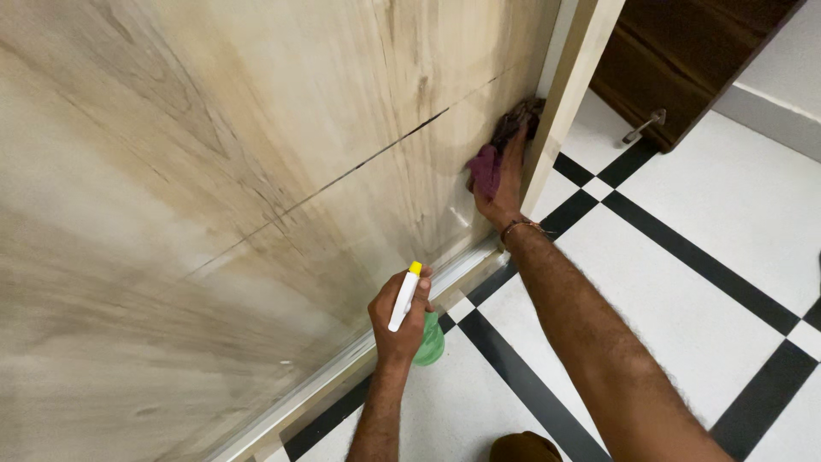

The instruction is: The person sprays a green liquid from a spray bottle onto a light-colored wooden surface and wipes it with a maroon cloth. The person moves the cloth across the surface in repeated strokes, covering different areas of the panel.

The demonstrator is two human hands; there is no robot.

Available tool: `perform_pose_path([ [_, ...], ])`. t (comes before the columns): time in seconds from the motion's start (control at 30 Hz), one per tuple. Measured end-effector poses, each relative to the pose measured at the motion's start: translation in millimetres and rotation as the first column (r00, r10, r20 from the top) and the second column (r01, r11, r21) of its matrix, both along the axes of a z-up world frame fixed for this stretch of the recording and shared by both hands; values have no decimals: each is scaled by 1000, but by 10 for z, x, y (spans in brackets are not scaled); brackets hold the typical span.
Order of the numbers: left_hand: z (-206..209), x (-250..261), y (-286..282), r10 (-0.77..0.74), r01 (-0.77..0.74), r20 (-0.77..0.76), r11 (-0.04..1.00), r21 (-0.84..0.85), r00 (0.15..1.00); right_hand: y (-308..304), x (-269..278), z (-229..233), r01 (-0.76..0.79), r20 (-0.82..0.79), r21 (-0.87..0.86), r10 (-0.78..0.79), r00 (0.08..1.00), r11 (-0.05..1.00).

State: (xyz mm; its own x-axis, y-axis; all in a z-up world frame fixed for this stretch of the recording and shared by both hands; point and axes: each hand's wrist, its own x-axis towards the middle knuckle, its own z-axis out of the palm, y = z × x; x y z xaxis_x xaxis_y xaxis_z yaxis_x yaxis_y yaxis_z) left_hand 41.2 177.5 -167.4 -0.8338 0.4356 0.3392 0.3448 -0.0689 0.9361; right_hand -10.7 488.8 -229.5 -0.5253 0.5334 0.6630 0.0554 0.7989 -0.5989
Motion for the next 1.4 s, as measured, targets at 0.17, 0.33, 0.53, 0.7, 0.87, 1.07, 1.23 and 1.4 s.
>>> perform_pose_path([
  [0.17,-45,-22,77,6,-6,-11,999,44,1000,-37,52,-66,-7,-11,-11,6,1000,1000],
  [0.33,-80,-39,113,3,-3,12,999,37,1000,-142,58,-54,-4,7,-258,6,1000,966],
  [0.53,-181,-80,163,-21,22,-19,999,48,1000,-125,42,-143,-18,-9,-146,17,1000,989],
  [0.7,-279,-88,217,21,-21,-45,1000,0,999,-157,81,-185,-19,-1,-241,19,1000,970],
  [0.87,-365,-123,260,3,-5,-92,1000,-22,996,-181,100,-236,31,51,-154,-23,998,988],
  [1.07,-397,-118,303,37,-36,-93,999,16,995,-123,132,-482,-90,-66,-125,82,994,988],
  [1.23,-437,-113,316,15,-16,-59,1000,-17,998,-64,168,-785,-111,-52,-63,107,993,992],
  [1.4,-471,-115,304,11,-9,-97,1000,20,995,-215,228,-735,-121,-64,1,121,991,993],
])
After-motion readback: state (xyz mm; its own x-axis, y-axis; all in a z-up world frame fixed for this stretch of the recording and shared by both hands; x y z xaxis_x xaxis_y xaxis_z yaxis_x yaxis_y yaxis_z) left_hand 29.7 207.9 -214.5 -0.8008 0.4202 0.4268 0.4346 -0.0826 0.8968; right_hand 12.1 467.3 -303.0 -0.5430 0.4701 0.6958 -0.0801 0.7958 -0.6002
